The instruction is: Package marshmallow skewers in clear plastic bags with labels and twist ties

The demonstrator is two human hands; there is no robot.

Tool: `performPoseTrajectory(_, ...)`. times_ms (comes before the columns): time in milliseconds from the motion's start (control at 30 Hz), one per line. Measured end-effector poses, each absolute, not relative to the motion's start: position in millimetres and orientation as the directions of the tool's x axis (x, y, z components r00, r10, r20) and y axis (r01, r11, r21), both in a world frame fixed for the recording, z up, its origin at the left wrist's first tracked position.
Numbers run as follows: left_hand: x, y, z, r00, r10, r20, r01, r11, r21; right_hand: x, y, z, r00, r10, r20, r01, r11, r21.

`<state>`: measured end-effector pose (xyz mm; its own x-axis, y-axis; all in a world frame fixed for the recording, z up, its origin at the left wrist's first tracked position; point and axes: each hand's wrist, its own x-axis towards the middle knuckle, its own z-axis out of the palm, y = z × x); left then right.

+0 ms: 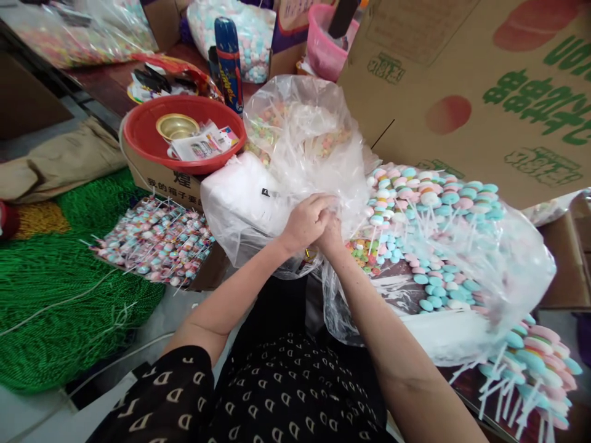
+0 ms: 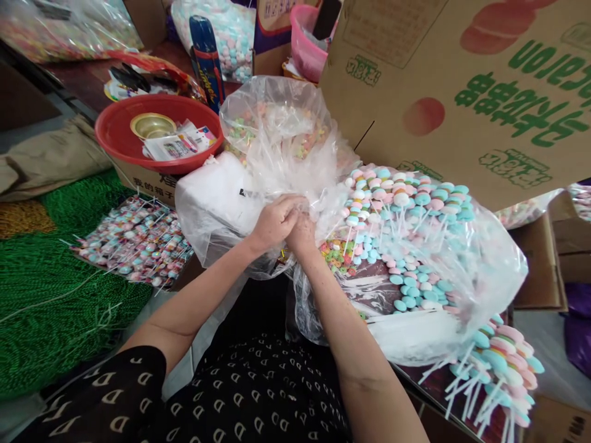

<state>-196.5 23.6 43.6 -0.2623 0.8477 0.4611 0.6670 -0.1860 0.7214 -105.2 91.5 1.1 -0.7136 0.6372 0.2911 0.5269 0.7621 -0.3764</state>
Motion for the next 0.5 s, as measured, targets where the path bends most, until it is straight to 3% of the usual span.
performPoseTrajectory(100, -222.6, 29.4, 30.0, -0.291, 0.899, 0.327, 0.683, -0.044, 0.729, -99.4, 87.0, 12.4, -0.665, 0.717, 0.207, 0.615, 0.684, -0.392)
performPoseTrajectory(167, -237.4, 35.5, 17.6, -0.286, 0.926, 0.246, 0.701, 0.027, 0.713, -92.8, 85.9, 24.7, -0.701, 0.691, 0.175, 0.583, 0.697, -0.417)
performPoseTrajectory(300, -248.4, 44.9, -0.7, -0.253, 0.936, 0.246, 0.723, 0.014, 0.690, -78.0, 81.0, 49.8, -0.717, 0.673, 0.183, 0.536, 0.700, -0.472)
performPoseTrajectory(500, -241.4, 37.2, 17.8, -0.377, 0.912, 0.160, 0.407, 0.008, 0.913, -79.4, 58.4, 45.3, -0.810, 0.532, 0.245, 0.378, 0.795, -0.475)
